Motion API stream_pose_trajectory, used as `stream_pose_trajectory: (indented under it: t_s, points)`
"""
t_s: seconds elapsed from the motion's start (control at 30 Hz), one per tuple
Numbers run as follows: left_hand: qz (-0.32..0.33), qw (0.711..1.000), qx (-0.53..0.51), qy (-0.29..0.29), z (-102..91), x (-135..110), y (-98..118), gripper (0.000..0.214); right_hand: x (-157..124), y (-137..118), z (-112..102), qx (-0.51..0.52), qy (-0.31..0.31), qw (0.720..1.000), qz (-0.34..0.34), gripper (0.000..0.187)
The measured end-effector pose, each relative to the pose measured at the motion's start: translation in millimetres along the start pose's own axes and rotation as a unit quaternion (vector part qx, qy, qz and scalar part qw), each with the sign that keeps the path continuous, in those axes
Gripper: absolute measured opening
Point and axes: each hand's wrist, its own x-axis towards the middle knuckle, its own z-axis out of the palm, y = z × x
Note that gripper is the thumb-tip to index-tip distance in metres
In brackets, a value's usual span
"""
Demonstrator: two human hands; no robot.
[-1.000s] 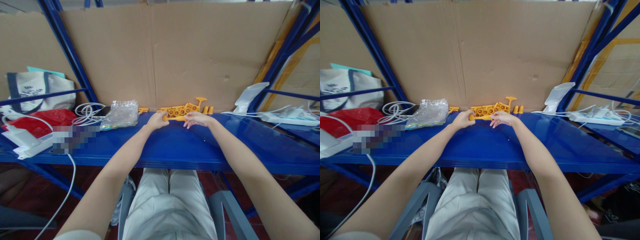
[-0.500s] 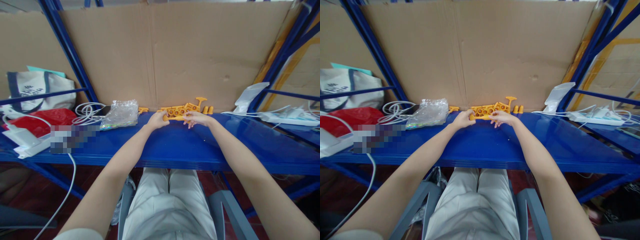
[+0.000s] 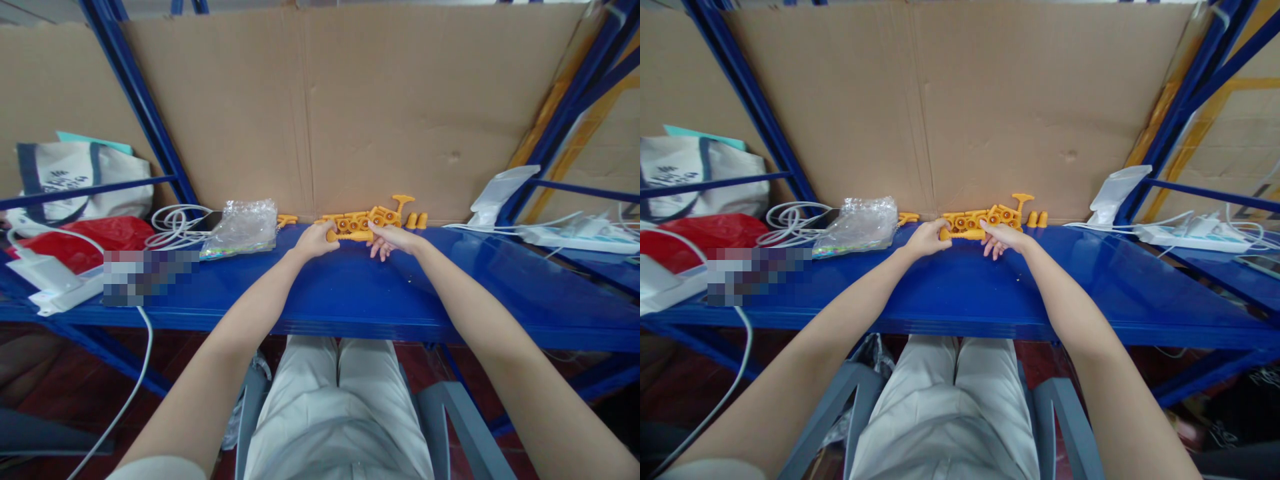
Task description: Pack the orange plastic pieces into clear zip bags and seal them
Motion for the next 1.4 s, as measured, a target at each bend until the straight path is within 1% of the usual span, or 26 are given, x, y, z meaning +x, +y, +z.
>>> stream_pose_trajectory:
  t_s: [0.07, 0.1, 0.17, 0.23, 0.27, 0.33, 0.43, 0.5, 0.87, 1.03, 1.1, 1.13, 1.23, 1.27, 1.33, 1.4]
  points:
    - [-0.001, 1.0, 0.001, 0.0, 0.4, 0.2, -1.7, 0.034, -1.8, 0.0, -1.4, 0.007, 0.0, 1.0, -0.027, 0.033]
    - [-0.002, 1.0, 0.001, 0.001, 0.4, 0.2, -2.4, 0.034, -2.4, 0.3, -2.2, 0.008, 0.003, 0.999, -0.045, 0.026]
    - [-0.002, 1.0, 0.002, 0.005, 0.2, 0.1, -3.2, 0.035, -2.8, 1.4, -3.4, 0.006, 0.008, 0.997, -0.073, 0.025]
    - [0.001, 1.0, 0.001, 0.009, -0.2, -0.1, -2.9, 0.035, -1.8, 2.8, -3.9, 0.009, 0.002, 0.997, -0.083, 0.022]
    - [0.003, 1.0, 0.0, 0.01, -0.5, -0.2, -2.4, 0.036, -1.0, 3.3, -3.6, 0.015, -0.005, 0.997, -0.079, 0.023]
    - [0.005, 1.0, -0.001, 0.012, -1.0, -0.3, -1.0, 0.036, 0.4, 3.3, -2.2, 0.03, -0.016, 0.998, -0.059, 0.035]
    - [0.009, 1.0, 0.001, 0.017, -1.4, -0.5, 0.8, 0.035, 1.2, 0.8, 1.6, 0.038, -0.012, 0.999, -0.016, 0.054]
    - [0.012, 1.0, 0.003, 0.02, -1.3, -0.6, 1.3, 0.034, 0.9, -1.4, 3.8, 0.033, -0.007, 0.999, 0.003, 0.059]
    - [0.005, 1.0, -0.009, 0.016, 0.1, -0.4, -0.4, 0.037, 2.2, -2.4, 5.9, 0.016, -0.001, 1.0, 0.021, 0.065]
    - [0.002, 1.0, -0.011, 0.013, 0.3, -0.4, -0.8, 0.036, -2.6, -6.1, 6.7, 0.02, -0.015, 0.999, 0.048, 0.066]
    - [0.001, 1.0, -0.014, 0.014, -0.2, -0.4, -0.9, 0.036, -4.0, -6.7, 7.2, 0.041, -0.026, 0.998, 0.051, 0.062]
    - [0.001, 1.0, -0.015, 0.015, -0.6, -0.5, -0.9, 0.035, -4.4, -6.9, 7.7, 0.057, -0.024, 0.997, 0.041, 0.056]
    - [-0.001, 1.0, -0.018, 0.015, -2.4, -0.2, -0.4, 0.034, -4.9, -7.8, 10.1, 0.102, 0.007, 0.995, -0.021, 0.028]
    - [-0.003, 1.0, -0.018, 0.015, -2.9, -0.1, 0.1, 0.034, -5.0, -8.5, 10.8, 0.111, 0.022, 0.993, -0.04, 0.021]
    - [-0.007, 1.0, -0.021, 0.019, -3.5, 0.2, 1.3, 0.033, -5.3, -10.3, 11.2, 0.123, 0.047, 0.989, -0.071, 0.016]
    - [-0.007, 0.999, -0.031, 0.03, -3.3, 0.2, 2.6, 0.035, -5.4, -12.4, 9.7, 0.134, 0.066, 0.984, -0.093, 0.017]
